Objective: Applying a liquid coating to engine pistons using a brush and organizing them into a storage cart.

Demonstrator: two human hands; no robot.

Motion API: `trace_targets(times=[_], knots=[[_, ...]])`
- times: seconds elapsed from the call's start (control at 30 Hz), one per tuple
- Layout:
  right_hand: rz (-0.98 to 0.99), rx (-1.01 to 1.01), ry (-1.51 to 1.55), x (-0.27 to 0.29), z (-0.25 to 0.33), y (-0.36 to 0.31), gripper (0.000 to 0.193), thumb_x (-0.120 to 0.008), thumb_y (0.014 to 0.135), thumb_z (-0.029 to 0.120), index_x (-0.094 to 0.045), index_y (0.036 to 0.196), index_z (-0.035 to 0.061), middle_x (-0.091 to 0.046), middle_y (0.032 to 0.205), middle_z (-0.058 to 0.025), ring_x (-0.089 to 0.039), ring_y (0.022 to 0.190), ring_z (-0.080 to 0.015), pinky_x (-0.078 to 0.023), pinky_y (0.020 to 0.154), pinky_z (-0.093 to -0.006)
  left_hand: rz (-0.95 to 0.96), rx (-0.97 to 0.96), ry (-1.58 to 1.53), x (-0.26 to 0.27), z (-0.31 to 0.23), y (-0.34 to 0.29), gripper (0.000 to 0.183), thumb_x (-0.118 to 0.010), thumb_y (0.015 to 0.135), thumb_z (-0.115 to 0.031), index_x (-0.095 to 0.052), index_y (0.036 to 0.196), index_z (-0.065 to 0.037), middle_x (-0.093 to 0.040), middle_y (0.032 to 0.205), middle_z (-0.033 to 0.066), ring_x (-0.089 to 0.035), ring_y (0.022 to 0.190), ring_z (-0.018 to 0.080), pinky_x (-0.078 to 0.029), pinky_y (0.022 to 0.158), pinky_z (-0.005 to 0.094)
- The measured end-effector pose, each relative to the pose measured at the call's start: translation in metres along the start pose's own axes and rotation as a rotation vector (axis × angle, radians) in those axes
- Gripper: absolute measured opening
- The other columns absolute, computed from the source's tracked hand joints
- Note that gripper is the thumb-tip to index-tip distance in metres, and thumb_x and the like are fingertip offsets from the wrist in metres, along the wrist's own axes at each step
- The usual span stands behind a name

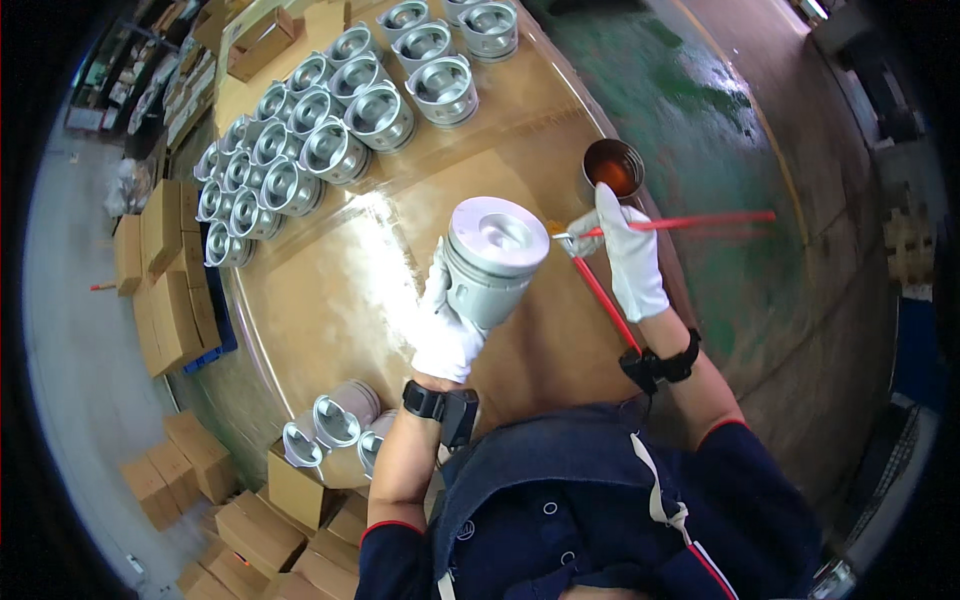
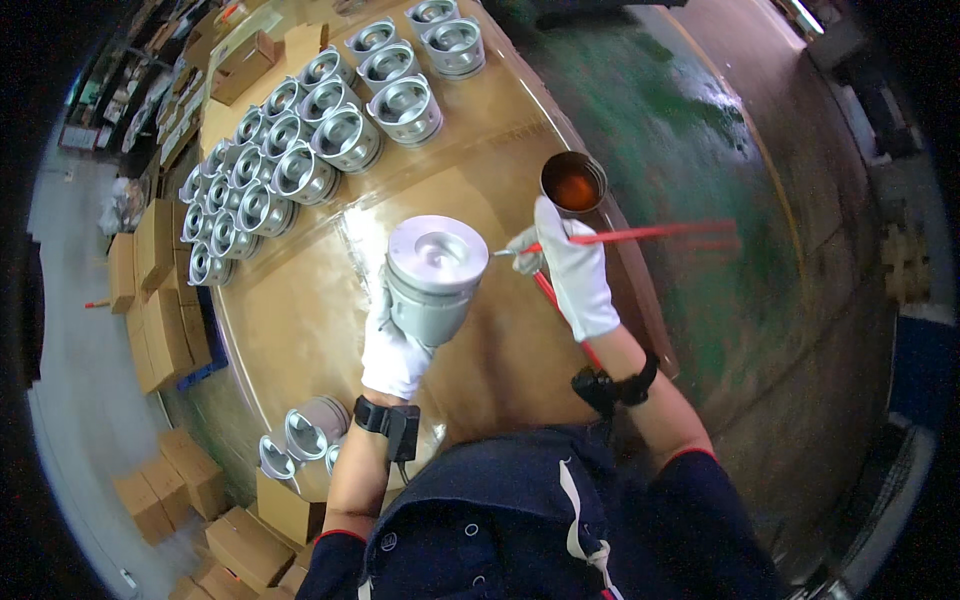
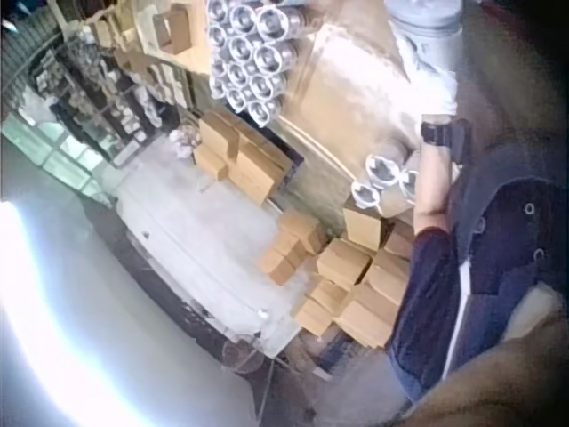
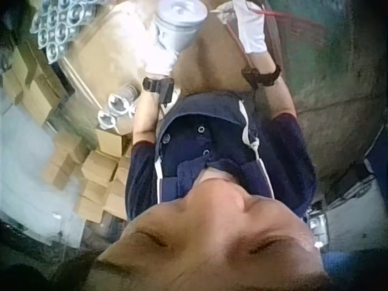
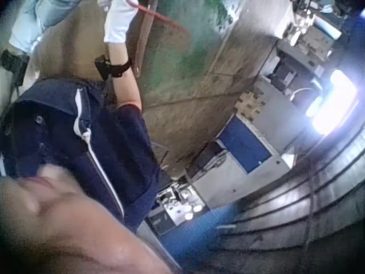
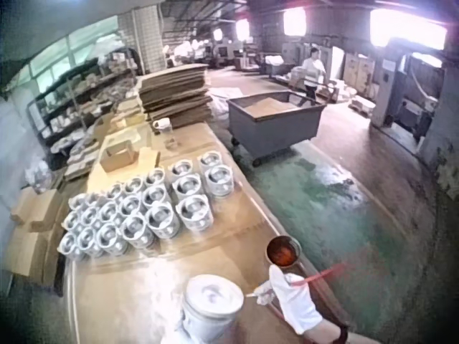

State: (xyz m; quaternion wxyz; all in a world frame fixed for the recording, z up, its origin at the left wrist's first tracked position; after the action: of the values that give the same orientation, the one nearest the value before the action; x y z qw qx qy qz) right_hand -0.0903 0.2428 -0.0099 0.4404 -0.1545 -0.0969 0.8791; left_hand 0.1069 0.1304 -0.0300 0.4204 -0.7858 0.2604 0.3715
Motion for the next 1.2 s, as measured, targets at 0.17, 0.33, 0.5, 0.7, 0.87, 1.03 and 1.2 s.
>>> trace_targets(times=[0.17, 0.33, 0.5, 0.7, 0.87, 1.03, 1.2], knots=[[0.063, -0.025, -0.046, -0.019, 0.008, 0.022, 0.053, -0.055, 0.099, 0.043, -0.065, 0.064, 0.0036, -0.061, 0.056, -0.0048, -0.055, 0.049, -0.0113, -0.043, 0.049, -0.0266, 0.085, 0.144, 1.261, -0.044, -0.039, -0.002, 0.033, -0.069, 0.088, -0.027, -0.069, 0.112, -0.004, -0.072, 0.096, 0.004, -0.065, 0.087, 0.0118, -0.051, 0.078, 0.0267], [0.204, 0.618, -0.673, -0.034, 0.031, -0.02, 0.017, -0.066, 0.088, 0.016, -0.067, 0.091, -0.0004, -0.058, 0.07, -0.007, -0.056, 0.064, -0.0219, -0.044, 0.058, -0.0372, -0.051, -0.02, 1.729, -0.048, -0.02, 0.023, 0.032, -0.075, 0.083, -0.025, -0.069, 0.106, -0.003, -0.067, 0.085, 0.0006, -0.059, 0.073, 0.0085, -0.05, 0.065, 0.0267], [0.248, 0.914, -0.904, -0.057, 0.01, -0.083, 0.014, -0.069, 0.082, 0.008, -0.062, 0.07, 0.0079, -0.056, 0.061, -0.0065, -0.054, 0.058, -0.0246, -0.041, 0.057, -0.0386, -0.074, -0.066, 1.144, -0.027, -0.018, 0.069, 0.031, -0.07, 0.087, -0.036, -0.071, 0.095, -0.006, -0.066, 0.083, -0.0025, -0.056, 0.069, 0.0079, -0.046, 0.064, 0.0266], [0.107, 0.942, -0.963, -0.02, 0.023, -0.053, 0.013, -0.073, 0.078, 0.009, -0.065, 0.087, 0.0098, -0.057, 0.066, -0.003, -0.056, 0.062, -0.0218, -0.043, 0.058, -0.0365, 0.08, -0.43, 1.845, -0.114, -0.022, 0.181, 0.04, -0.067, 0.087, -0.04, -0.071, 0.089, 0.0, -0.07, 0.084, 0.018, -0.068, 0.075, 0.0293, -0.053, 0.07, 0.0385], [0.047, 0.967, -1.036, -0.003, 0.019, -0.04, 0.022, -0.073, 0.077, 0.008, -0.065, 0.098, 0.0085, -0.058, 0.072, -0.0019, -0.056, 0.063, -0.0211, -0.043, 0.056, -0.0357, 0.196, -0.679, 2.381, -0.172, -0.012, 0.265, 0.032, -0.062, 0.089, -0.033, -0.07, 0.082, -0.002, -0.069, 0.076, 0.0207, -0.068, 0.076, 0.0399, -0.053, 0.072, 0.0464], [0.108, 0.879, -0.971, 0.001, 0.008, -0.039, 0.014, -0.069, 0.081, 0.004, -0.063, 0.092, 0.0086, -0.059, 0.071, -0.002, -0.056, 0.06, -0.0226, -0.044, 0.055, -0.0366, 0.178, -1.217, 2.39, -0.195, -0.01, 0.285, 0.013, -0.056, 0.085, -0.01, -0.065, 0.09, -0.003, -0.067, 0.089, 0.0177, -0.065, 0.085, 0.0358, -0.052, 0.08, 0.0484], [0.107, 1.003, -1.049, -0.013, 0.018, -0.051, 0.021, -0.07, 0.081, 0.007, -0.062, 0.101, 0.0083, -0.06, 0.071, -0.0028, -0.057, 0.059, -0.0229, -0.045, 0.054, -0.0366, 0.198, -1.042, 2.105, -0.175, -0.007, 0.203, 0.037, -0.062, 0.089, -0.022, -0.056, 0.117, 0.001, -0.061, 0.112, 0.024, -0.06, 0.103, 0.0408, -0.049, 0.091, 0.0478]])
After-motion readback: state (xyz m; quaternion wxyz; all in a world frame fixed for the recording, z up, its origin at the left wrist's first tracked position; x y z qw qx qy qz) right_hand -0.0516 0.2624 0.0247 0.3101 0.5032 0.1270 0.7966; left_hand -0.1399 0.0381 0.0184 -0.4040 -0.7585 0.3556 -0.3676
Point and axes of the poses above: each hand's wrist, its own y-axis towards the middle knuckle, its own x-axis out of the back of the hand, z = x × y, the point moved 10 cm from there along y, towards the middle knuckle
